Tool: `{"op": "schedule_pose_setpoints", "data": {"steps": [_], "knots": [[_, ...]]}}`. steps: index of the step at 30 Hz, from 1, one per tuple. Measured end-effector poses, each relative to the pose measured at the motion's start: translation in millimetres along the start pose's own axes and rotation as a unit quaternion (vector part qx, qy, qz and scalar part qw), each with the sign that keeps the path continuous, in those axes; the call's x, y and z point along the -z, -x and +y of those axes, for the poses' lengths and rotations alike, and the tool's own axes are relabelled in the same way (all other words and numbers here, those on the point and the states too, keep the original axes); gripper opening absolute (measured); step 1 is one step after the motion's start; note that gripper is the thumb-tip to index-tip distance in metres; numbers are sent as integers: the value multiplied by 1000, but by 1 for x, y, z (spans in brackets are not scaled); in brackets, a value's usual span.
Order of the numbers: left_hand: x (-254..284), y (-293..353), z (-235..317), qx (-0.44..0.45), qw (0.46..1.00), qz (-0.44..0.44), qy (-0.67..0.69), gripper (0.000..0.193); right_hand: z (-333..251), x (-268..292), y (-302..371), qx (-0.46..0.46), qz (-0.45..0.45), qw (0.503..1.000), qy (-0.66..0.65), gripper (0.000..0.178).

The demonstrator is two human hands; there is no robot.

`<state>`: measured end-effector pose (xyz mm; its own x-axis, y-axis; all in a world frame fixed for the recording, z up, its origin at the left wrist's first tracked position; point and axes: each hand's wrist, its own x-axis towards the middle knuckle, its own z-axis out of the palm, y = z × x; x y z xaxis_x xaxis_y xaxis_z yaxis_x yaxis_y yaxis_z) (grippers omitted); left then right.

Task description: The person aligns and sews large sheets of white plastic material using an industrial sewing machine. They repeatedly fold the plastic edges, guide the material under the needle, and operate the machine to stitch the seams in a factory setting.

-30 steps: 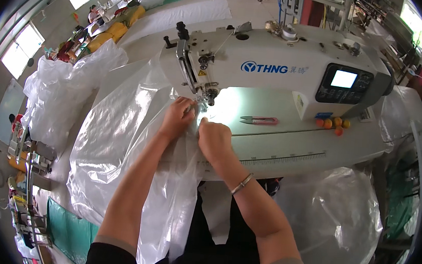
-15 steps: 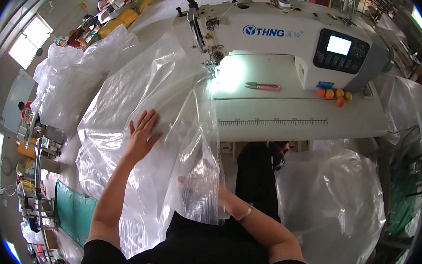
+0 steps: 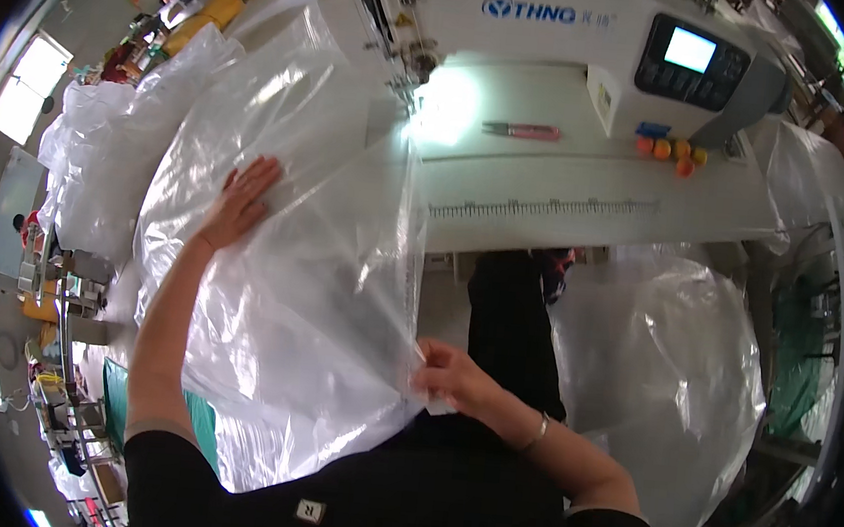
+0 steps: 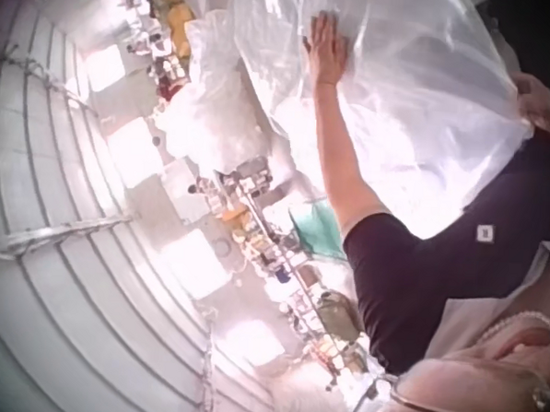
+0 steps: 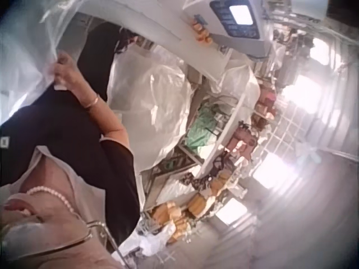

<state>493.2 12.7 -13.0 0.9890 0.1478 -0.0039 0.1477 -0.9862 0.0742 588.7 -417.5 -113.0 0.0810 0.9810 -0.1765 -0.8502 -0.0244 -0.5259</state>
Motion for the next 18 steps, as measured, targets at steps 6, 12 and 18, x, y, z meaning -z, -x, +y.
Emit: {"op": "schedule_pose_setpoints", "data": {"steps": [6, 12, 18], "knots": [[20, 16, 12, 17, 996, -33, -80, 56, -24, -20, -36, 81, -5, 996, -49, 43], [6, 67, 103, 76, 977, 137, 147, 46, 11, -11, 3, 6, 10, 998, 68, 17], [22, 86, 309, -81, 939, 102, 319, 58, 22, -51, 41, 32, 1, 973, 227, 14]]}}
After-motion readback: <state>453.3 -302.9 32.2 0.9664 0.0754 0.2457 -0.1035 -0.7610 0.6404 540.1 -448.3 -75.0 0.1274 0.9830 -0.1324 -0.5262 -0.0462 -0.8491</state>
